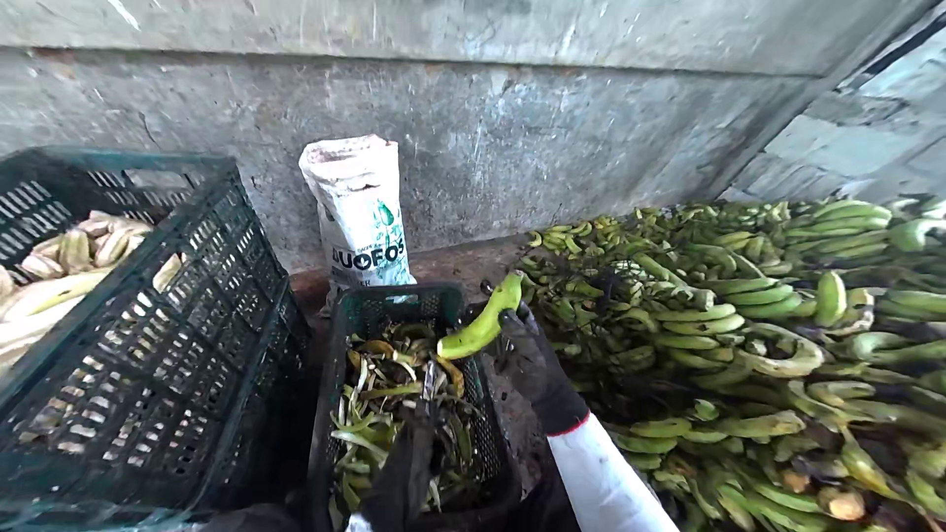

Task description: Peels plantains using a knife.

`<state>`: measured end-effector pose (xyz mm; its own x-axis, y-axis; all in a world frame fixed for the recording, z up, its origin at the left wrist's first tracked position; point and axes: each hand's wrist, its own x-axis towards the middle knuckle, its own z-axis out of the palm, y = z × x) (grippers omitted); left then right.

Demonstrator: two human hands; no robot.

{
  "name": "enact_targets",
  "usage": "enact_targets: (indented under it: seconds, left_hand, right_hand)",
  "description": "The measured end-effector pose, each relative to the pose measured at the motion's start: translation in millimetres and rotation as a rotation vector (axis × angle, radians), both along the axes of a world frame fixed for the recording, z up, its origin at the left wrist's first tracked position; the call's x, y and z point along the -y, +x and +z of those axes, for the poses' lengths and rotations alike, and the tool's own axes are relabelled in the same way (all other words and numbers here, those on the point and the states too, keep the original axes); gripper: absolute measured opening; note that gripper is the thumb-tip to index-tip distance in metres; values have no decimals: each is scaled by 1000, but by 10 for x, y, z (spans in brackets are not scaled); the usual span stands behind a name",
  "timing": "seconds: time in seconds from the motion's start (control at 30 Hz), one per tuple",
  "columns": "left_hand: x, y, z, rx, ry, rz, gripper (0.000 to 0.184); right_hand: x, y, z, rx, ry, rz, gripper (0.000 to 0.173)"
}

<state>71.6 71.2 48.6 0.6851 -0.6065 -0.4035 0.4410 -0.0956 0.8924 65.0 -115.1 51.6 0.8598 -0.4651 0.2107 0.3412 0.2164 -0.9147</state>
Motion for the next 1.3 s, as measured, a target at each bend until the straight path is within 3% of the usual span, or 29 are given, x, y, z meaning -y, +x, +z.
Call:
enact_targets:
  seconds: [0.03, 0.07, 0.1, 0.17, 0.23, 0.33, 0.57, 0.83, 0.9, 1.0, 1.17, 1.2, 1.3]
  left_hand:
    - [96, -97, 340, -36, 217, 24, 36]
    - [116, -129, 424, -19, 307, 13, 36]
    - [58, -95, 253, 35, 237, -15, 33]
    - [-99, 72, -352, 109, -163, -98, 35]
    - [-138, 122, -608, 164, -303, -159, 38]
    - [-152, 20, -540, 174, -256, -191, 40]
    - [-108, -45, -619, 188, -231, -157, 42]
    - [-26, 5, -923, 477, -114, -47, 64]
    - [-43, 47, -1011, 543, -93, -36, 67]
    - [-90, 70, -1022, 523, -102, -67, 65]
    - [-128, -24, -827, 426, -61, -193, 56]
    - [-123, -38, -830, 434, -62, -215, 58]
    - [-111, -17, -937, 485, -74, -228, 62]
  right_hand:
    - [87, 42, -56, 94, 97, 79, 45]
    - [156, 75, -137, 174, 199, 162, 44]
    - [209, 109, -201, 220, 264, 236, 41]
    - [257, 179, -227, 242, 328, 279, 41]
    - [232, 212, -209, 197, 309, 220, 48]
    - [178, 224, -221, 126, 243, 117, 55]
    - [134, 226, -216, 66, 153, 37, 47]
    - [-265, 266, -521, 102, 689, 150, 47]
    - [-371, 267, -593, 78, 738, 136, 46]
    - [-367, 230, -689, 104, 592, 102, 40]
    - [5, 181, -715, 33, -32, -231, 48]
    - [65, 182, -735, 27, -83, -244, 47]
    - [61, 185, -778, 2, 44, -181, 34]
